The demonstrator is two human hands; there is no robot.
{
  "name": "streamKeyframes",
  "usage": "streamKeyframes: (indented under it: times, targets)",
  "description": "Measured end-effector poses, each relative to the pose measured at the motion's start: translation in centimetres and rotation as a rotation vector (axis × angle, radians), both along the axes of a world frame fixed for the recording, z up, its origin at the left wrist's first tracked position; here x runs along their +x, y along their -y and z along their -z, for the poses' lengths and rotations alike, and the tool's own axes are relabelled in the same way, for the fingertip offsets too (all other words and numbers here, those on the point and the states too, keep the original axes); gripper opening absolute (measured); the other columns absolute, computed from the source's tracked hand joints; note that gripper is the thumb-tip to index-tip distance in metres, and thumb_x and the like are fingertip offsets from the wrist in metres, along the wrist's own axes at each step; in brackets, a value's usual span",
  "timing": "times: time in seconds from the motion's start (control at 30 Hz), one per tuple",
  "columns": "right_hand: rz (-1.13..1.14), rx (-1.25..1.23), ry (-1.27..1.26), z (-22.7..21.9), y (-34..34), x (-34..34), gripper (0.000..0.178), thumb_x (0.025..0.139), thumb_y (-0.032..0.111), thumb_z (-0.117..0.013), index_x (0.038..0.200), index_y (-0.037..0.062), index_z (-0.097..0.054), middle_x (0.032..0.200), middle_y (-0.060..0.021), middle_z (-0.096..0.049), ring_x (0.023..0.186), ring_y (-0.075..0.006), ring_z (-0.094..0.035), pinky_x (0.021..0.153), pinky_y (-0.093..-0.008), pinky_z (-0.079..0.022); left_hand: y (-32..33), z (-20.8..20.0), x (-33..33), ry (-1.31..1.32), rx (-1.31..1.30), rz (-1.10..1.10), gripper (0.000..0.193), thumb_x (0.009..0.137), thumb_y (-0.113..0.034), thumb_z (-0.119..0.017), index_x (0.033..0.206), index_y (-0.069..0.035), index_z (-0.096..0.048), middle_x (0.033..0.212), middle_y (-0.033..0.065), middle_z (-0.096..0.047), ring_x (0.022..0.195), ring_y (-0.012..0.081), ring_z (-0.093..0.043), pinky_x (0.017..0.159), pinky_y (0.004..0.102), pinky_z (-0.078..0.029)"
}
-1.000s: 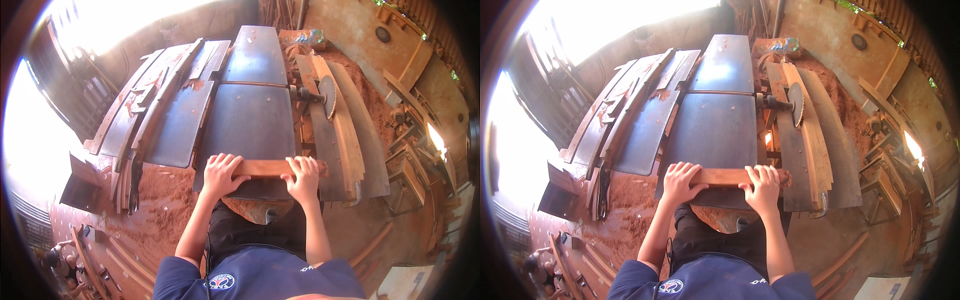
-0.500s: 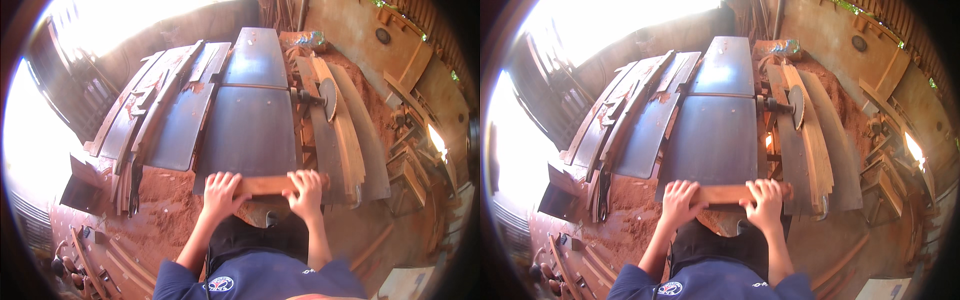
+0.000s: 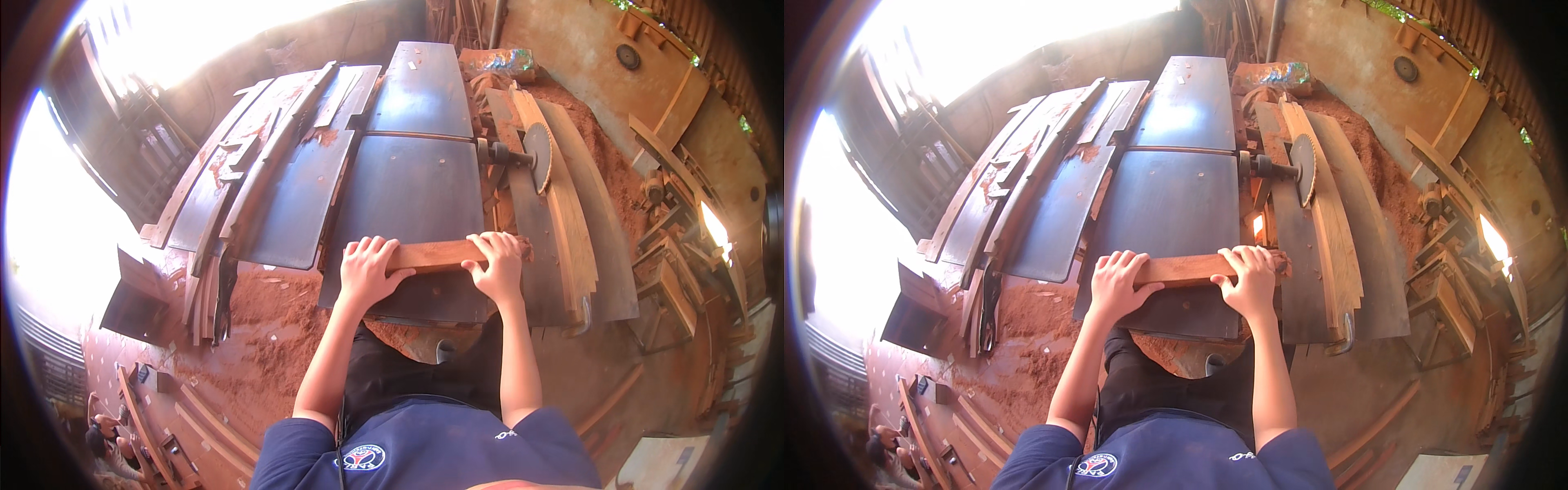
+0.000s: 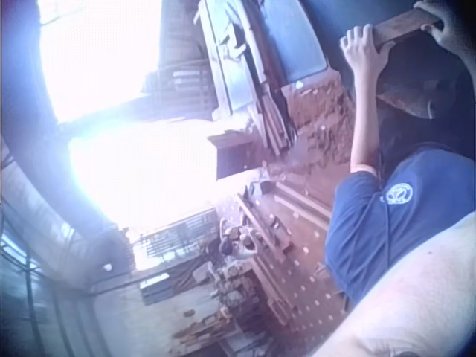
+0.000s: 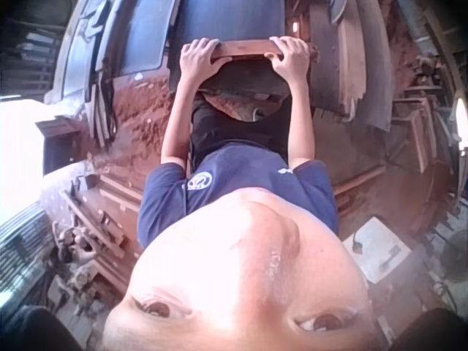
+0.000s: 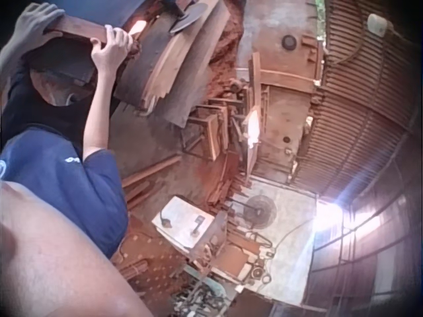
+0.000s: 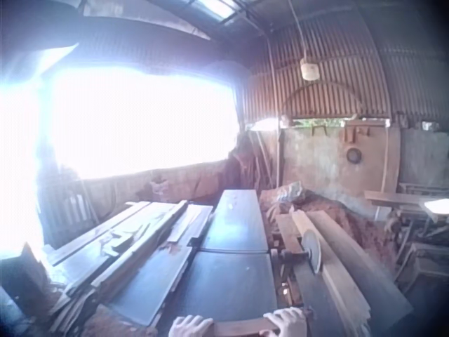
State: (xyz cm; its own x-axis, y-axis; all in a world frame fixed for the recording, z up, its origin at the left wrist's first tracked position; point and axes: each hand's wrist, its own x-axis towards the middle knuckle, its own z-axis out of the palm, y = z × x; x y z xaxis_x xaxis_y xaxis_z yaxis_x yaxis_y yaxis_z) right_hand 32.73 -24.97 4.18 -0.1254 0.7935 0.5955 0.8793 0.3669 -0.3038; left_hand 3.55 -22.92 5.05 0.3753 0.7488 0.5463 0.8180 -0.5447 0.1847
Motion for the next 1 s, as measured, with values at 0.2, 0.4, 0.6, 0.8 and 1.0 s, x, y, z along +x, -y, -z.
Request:
streamKeyframes:
  times: [0.2, 0.4, 0.6, 0.8, 1.0]
  targets:
    - [-0.023, -0.058, 0.001, -0.3, 1.0, -0.2, 0.049, 0.080, 0.034, -0.089, 0.121, 0.0114, -0.074, 0.113, -0.0070, -0.067, 0.115, -0.0310, -0.062, 0.111, -0.0506, -0.043, 0.9, -0.2, -0.4, -0.050, -0.068, -0.004, 0.056, 0.085, -0.053, -0.083, 0.119, -0.011, -0.070, 0.110, 0.0036, -0.071, 0.108, 0.0265, -0.065, 0.097, 0.0436, -0.046]
    - [0.012, -0.151, 0.022, -1.6, 11.3, -1.2, 0.054, 0.081, 0.038, -0.087, 0.125, 0.0112, -0.072, 0.115, -0.0077, -0.065, 0.118, -0.0305, -0.061, 0.117, -0.0537, -0.039, 9.9, -0.9, -1.2, -0.023, -0.162, 0.062, 0.060, 0.079, -0.049, -0.087, 0.120, -0.009, -0.069, 0.117, 0.0063, -0.072, 0.112, 0.0283, -0.064, 0.100, 0.0470, -0.045]
    - [-0.006, -0.159, 0.035, -1.8, 10.2, -1.0, 0.057, 0.080, 0.042, -0.086, 0.127, 0.0111, -0.072, 0.116, -0.0083, -0.066, 0.119, -0.0307, -0.062, 0.117, -0.0545, -0.040, 8.6, -1.3, -1.3, -0.008, -0.155, 0.086, 0.058, 0.078, -0.049, -0.087, 0.117, -0.009, -0.070, 0.114, 0.0050, -0.073, 0.107, 0.0276, -0.066, 0.099, 0.0455, -0.047]
    - [0.012, -0.049, 0.001, -0.1, 0.7, -0.2, 0.053, 0.079, 0.037, -0.089, 0.125, 0.0139, -0.073, 0.116, -0.0059, -0.067, 0.120, -0.0295, -0.062, 0.115, -0.0512, -0.042, -0.6, -0.3, -0.4, -0.017, -0.046, 0.060, 0.057, 0.083, -0.053, -0.084, 0.118, -0.011, -0.071, 0.108, 0.0031, -0.074, 0.105, 0.0257, -0.067, 0.097, 0.0433, -0.048]
    - [0.033, -0.040, -0.024, 0.3, -3.8, 0.5, 0.050, 0.079, 0.034, -0.090, 0.122, 0.0134, -0.074, 0.114, -0.0066, -0.068, 0.118, -0.0315, -0.061, 0.111, -0.0496, -0.042, -4.6, 0.2, 0.2, -0.015, -0.042, 0.040, 0.056, 0.084, -0.053, -0.083, 0.119, -0.011, -0.072, 0.108, 0.0027, -0.074, 0.109, 0.0251, -0.067, 0.100, 0.0441, -0.048]
